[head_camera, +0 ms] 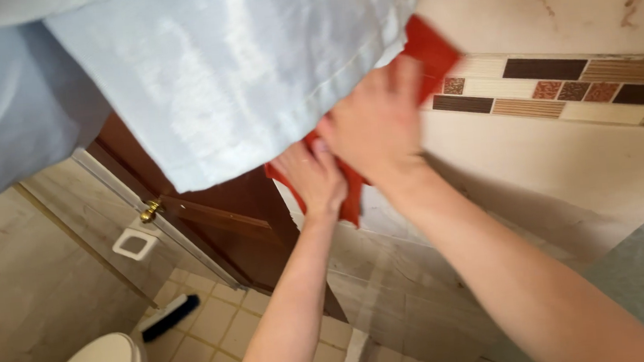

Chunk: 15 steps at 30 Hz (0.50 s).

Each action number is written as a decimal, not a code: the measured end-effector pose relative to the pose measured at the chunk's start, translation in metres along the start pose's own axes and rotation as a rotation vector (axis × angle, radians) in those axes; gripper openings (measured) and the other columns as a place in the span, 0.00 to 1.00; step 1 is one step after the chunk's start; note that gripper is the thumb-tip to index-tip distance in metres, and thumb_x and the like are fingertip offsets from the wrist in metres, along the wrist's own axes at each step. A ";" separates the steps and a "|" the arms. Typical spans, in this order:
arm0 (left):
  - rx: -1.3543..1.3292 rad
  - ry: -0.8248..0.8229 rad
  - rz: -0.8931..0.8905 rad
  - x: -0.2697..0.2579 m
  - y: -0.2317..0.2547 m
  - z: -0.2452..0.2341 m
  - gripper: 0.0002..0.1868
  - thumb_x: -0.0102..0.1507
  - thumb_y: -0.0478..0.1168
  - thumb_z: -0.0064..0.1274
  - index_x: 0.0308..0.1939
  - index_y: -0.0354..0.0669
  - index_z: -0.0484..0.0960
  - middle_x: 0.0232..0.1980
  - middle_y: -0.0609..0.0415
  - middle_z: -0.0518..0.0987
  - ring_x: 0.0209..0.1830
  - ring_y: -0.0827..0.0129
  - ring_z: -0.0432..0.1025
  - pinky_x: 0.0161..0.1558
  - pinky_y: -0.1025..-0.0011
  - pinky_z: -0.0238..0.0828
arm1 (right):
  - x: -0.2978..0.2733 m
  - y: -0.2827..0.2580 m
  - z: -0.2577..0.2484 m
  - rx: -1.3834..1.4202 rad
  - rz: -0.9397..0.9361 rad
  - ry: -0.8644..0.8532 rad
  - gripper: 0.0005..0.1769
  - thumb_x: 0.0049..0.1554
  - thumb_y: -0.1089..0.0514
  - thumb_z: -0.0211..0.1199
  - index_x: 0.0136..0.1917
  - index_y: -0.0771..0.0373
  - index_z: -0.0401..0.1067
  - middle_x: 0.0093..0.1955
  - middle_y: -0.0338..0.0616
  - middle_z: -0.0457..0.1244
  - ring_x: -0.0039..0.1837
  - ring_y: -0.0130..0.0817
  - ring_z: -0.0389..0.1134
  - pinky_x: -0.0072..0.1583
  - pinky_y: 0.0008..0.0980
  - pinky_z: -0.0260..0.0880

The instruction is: Cleaning the bathroom walls and shower area using a cloth and a bucket of water.

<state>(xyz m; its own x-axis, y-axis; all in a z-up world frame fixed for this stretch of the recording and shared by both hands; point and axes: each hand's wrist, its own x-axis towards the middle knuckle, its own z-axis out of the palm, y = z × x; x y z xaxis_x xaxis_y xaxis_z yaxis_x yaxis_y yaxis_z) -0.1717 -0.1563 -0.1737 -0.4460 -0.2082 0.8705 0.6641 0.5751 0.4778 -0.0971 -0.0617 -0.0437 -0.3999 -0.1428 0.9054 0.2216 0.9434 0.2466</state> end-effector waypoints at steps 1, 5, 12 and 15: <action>0.032 0.002 -0.018 -0.002 -0.029 0.006 0.38 0.73 0.60 0.23 0.77 0.37 0.57 0.80 0.34 0.56 0.82 0.40 0.47 0.79 0.41 0.30 | 0.008 -0.013 0.024 0.117 -0.121 0.159 0.24 0.62 0.34 0.57 0.56 0.51 0.81 0.54 0.46 0.71 0.63 0.55 0.66 0.64 0.63 0.56; 0.000 0.080 -0.075 -0.007 -0.027 -0.006 0.34 0.77 0.52 0.19 0.84 0.43 0.37 0.87 0.42 0.33 0.86 0.48 0.25 0.81 0.45 0.16 | -0.002 -0.063 0.106 0.273 -0.396 0.243 0.23 0.65 0.40 0.58 0.67 0.51 0.74 0.64 0.44 0.68 0.72 0.43 0.60 0.77 0.55 0.49; -0.062 0.088 -0.284 -0.126 -0.021 0.035 0.33 0.79 0.49 0.20 0.84 0.40 0.34 0.86 0.40 0.28 0.85 0.48 0.22 0.79 0.48 0.13 | -0.098 -0.024 0.051 0.090 -0.486 -0.010 0.30 0.66 0.39 0.54 0.79 0.43 0.61 0.81 0.24 0.53 0.79 0.28 0.50 0.81 0.46 0.42; -0.068 0.064 -0.304 -0.179 -0.005 0.055 0.35 0.78 0.53 0.20 0.83 0.38 0.35 0.85 0.36 0.30 0.85 0.46 0.25 0.79 0.47 0.12 | -0.168 0.008 0.069 0.195 -0.394 0.055 0.27 0.72 0.47 0.48 0.81 0.52 0.53 0.77 0.28 0.55 0.75 0.25 0.56 0.76 0.37 0.52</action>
<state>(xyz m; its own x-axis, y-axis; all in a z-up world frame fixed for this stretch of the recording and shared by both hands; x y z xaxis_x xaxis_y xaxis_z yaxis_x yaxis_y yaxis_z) -0.1283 -0.0785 -0.3390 -0.5931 -0.4125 0.6914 0.5459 0.4251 0.7220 -0.0893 -0.0098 -0.2178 -0.3709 -0.5133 0.7739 -0.1122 0.8520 0.5113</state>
